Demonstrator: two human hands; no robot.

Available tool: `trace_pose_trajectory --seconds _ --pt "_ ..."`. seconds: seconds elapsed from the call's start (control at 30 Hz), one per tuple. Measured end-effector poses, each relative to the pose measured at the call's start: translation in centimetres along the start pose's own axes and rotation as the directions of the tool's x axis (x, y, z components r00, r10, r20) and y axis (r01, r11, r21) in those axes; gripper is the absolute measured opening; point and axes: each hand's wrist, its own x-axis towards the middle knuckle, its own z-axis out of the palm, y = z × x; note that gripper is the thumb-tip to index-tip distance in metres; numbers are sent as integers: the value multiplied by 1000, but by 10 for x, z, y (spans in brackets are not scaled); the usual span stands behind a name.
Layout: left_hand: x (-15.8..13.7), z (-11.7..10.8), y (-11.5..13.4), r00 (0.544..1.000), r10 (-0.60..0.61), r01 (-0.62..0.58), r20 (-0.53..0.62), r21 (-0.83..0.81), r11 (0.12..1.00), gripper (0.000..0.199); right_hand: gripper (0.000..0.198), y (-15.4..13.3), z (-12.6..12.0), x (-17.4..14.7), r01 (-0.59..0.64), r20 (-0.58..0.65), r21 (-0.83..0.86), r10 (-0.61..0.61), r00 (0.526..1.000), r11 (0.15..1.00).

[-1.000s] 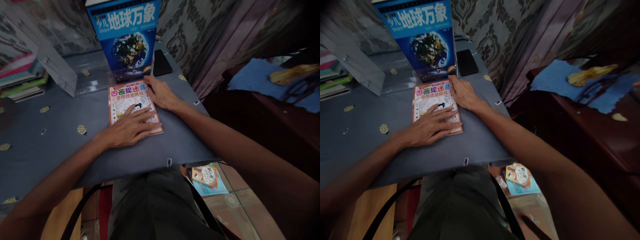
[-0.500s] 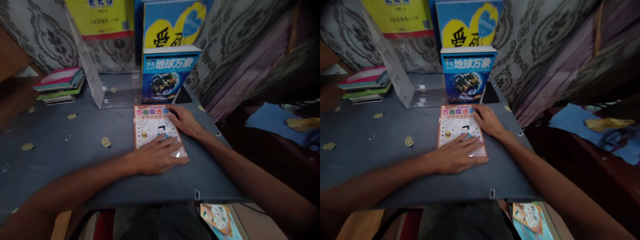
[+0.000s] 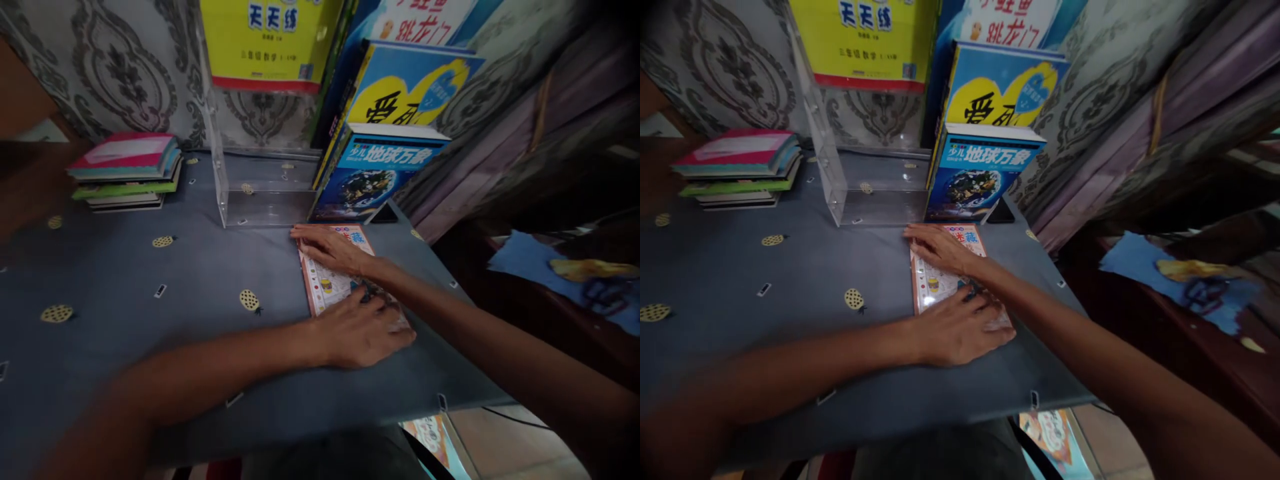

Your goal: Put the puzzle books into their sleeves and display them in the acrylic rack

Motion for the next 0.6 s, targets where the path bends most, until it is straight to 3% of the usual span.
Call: trace_pose_trajectory --seconds 0.23,0.4,0.5,0.6 --pt "0 -2 -3 999 29 -29 -18 -39 999 32 43 0 -3 -3 -75 22 154 72 997 985" --pt "-2 -10 0 966 210 -214 -152 -9 977 22 41 -26 -18 -31 -175 78 307 159 984 935" --pt "-3 -17 5 937 288 -293 -198 3 956 26 40 -42 -18 -52 -168 86 308 149 985 936" --pt "-5 -30 7 948 226 -235 -225 -13 972 36 38 -52 -5 -71 -139 1 222 142 990 965"
